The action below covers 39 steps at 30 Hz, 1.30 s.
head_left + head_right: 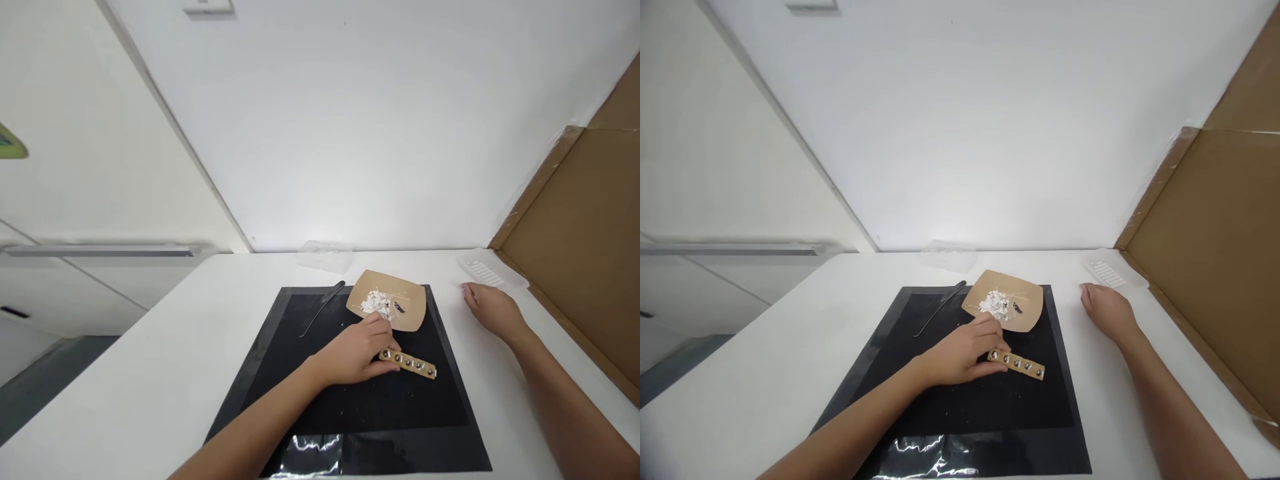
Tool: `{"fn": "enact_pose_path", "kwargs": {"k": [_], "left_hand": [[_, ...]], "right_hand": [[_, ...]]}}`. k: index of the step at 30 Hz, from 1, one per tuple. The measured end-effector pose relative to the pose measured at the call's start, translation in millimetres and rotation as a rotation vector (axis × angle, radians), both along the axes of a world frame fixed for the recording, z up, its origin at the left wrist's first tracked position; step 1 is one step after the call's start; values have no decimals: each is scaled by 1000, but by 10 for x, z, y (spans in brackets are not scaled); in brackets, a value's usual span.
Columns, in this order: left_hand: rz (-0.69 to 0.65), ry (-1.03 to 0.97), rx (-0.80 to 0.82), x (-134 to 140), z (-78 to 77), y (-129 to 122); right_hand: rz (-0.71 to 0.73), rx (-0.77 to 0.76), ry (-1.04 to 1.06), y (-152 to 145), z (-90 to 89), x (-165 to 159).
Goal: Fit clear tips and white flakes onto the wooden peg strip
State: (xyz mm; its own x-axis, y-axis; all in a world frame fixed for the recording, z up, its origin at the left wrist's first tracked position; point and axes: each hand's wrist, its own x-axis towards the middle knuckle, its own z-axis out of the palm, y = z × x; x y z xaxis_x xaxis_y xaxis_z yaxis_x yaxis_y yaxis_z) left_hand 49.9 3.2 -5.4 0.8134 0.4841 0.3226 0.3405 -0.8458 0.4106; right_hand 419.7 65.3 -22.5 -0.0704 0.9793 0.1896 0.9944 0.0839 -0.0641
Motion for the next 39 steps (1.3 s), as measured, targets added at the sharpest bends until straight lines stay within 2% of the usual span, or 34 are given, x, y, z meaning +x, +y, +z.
{"fn": "enact_pose_path", "kwargs": {"k": [6,12,17,22,26,29,32,39], "left_hand": [[19,9,-18,-75,-180,-29],[65,41,52,-100,-179,-62],[93,-49,54,-97,-141,-66],[279,-288,32,-46,-115,-90],[409,-446,-146,-3,-142,-124],[431,-509,-332,14,-170,-145],[445,-572,-448,21,-176,-153],[431,-629,-606,6,-165,-141]], "right_hand": [[-5,70,164,-27,80,-37],[93,204,484,-93,137,-169],[182,127,698,-216,164,-437],[312,32,927,-398,219,-841],[415,-13,923,-527,315,-1153],[489,-11,865,-588,394,-1345],[533,15,845,-625,437,-1490],[556,-31,932,-670,312,-1548]]}}
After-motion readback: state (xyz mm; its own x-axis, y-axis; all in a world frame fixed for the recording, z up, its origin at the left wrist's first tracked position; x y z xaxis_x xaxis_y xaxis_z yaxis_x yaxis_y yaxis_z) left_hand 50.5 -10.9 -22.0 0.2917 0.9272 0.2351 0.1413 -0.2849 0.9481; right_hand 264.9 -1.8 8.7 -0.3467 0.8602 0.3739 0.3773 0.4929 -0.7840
